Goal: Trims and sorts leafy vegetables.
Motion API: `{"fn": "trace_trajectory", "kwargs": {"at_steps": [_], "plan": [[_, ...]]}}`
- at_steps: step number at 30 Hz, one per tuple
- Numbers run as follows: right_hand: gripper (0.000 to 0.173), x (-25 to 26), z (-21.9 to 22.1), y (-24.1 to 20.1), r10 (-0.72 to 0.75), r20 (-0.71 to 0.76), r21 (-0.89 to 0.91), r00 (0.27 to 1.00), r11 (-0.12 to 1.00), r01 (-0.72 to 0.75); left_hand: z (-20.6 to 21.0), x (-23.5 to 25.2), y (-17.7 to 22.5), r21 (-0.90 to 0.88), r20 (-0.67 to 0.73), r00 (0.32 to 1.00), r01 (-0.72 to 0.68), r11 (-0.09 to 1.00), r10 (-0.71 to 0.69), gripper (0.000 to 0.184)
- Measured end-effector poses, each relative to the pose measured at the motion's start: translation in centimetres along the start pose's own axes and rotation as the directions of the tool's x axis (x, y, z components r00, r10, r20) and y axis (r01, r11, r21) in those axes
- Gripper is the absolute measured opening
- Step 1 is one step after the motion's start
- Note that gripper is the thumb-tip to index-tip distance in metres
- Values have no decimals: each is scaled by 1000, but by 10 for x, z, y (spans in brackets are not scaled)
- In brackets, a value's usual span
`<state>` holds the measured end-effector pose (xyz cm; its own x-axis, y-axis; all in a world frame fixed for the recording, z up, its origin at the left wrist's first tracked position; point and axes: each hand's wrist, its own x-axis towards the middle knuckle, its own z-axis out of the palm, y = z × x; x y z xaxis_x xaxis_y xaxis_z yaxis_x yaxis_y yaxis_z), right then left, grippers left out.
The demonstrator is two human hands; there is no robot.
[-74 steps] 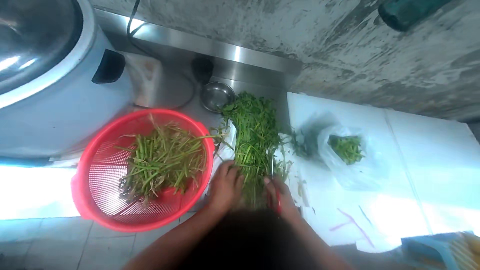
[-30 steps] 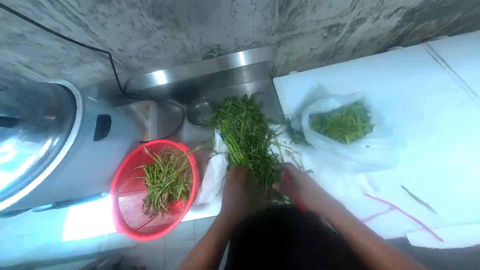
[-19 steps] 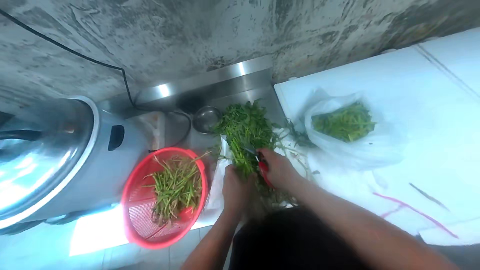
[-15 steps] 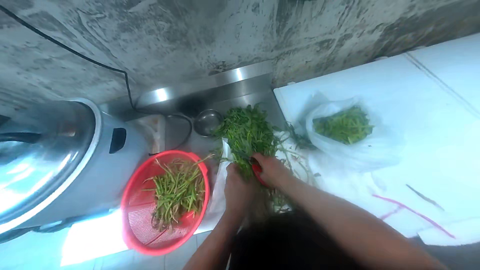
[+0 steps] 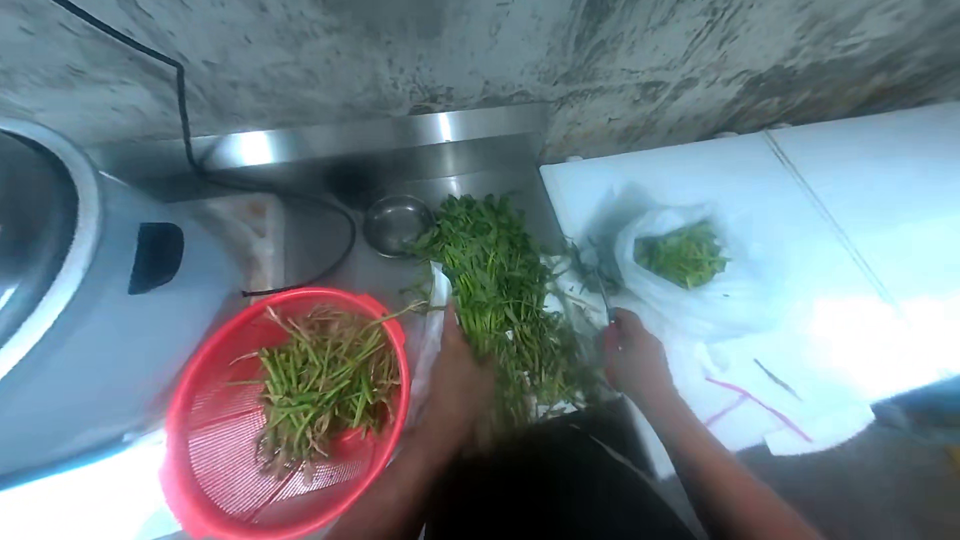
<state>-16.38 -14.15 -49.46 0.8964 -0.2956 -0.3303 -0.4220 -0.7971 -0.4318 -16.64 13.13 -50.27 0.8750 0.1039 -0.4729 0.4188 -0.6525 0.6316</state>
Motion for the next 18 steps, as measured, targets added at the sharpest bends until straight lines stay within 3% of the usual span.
{"fn": "trace_trajectory", "kwargs": {"at_steps": [3,7,12,15,18], "plan": [[35,-16,-2,9,-20,-43,58,999,998,23,-11,-6,11,11,-8,999,-33,999,33,88],[36,-25,-1,22,-95,111,151,989,985,78,-26,-20,34,-77,-164,971,-189,979,175,73],[46,-18,-6,45,-232,301,261,925,953,154,-48,-55,85,-55,-395,845,-413,909,360,54],[46,-15,-17,67,-315,334,278,888,934,227,-46,-73,99,32,-414,841,-368,929,347,53],[45,-12,-26,94,-353,364,285,862,923,257,-28,-70,85,8,-276,943,-191,981,186,51]]}}
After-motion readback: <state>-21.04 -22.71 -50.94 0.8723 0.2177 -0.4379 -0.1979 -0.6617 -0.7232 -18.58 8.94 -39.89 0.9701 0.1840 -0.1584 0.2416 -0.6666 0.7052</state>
